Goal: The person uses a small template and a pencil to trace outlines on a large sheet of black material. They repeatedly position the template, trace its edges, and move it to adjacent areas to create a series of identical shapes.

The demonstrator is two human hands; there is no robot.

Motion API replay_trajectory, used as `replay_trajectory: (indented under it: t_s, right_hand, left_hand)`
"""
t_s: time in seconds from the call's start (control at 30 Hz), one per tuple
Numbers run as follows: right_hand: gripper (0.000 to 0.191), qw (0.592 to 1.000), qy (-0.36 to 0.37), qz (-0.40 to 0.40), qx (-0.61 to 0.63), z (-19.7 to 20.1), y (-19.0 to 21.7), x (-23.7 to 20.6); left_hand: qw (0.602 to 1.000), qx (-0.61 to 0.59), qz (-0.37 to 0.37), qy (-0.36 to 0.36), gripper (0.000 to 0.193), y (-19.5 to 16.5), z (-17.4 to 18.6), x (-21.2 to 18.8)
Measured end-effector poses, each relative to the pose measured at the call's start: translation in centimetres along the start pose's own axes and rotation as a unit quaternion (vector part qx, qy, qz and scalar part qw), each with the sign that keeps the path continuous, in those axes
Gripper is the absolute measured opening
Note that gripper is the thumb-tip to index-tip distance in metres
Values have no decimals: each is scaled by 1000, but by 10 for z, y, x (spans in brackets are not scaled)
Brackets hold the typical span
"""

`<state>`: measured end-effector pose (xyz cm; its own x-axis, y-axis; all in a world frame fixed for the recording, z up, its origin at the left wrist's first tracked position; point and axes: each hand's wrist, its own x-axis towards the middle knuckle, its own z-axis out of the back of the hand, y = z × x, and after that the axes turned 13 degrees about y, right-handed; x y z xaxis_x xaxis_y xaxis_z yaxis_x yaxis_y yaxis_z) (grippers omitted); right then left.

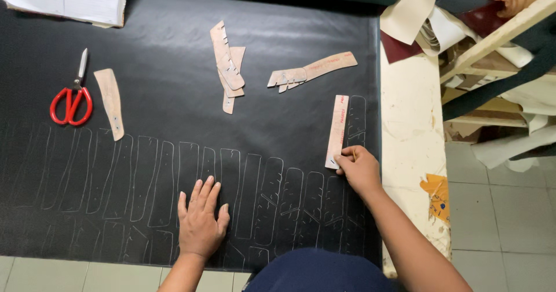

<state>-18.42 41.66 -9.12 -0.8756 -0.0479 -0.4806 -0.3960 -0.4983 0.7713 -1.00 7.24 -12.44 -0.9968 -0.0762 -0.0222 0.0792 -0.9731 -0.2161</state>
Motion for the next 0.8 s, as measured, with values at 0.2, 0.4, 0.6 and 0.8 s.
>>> replay_trajectory:
  t_s: [0.2, 0.4, 0.6, 0.8]
  right_hand:
    - [30, 1000, -15, -2, 5, -1, 1, 3]
    - [30, 1000, -15, -10, 12, -1, -1, 5]
    - [32, 993, -66, -33, -97, 5, -11, 1]
    - [45, 966, -31, 153, -204, 11, -30, -13]
  left_hand:
    - [1000, -17, 0, 4, 56, 1, 0, 2]
    - [1000, -25, -5, 2, 56, 0, 2, 3]
    - [997, -66, -14, -29, 50, -7, 6, 12]
    - [988, -81, -119, -51, 43, -45, 4, 38]
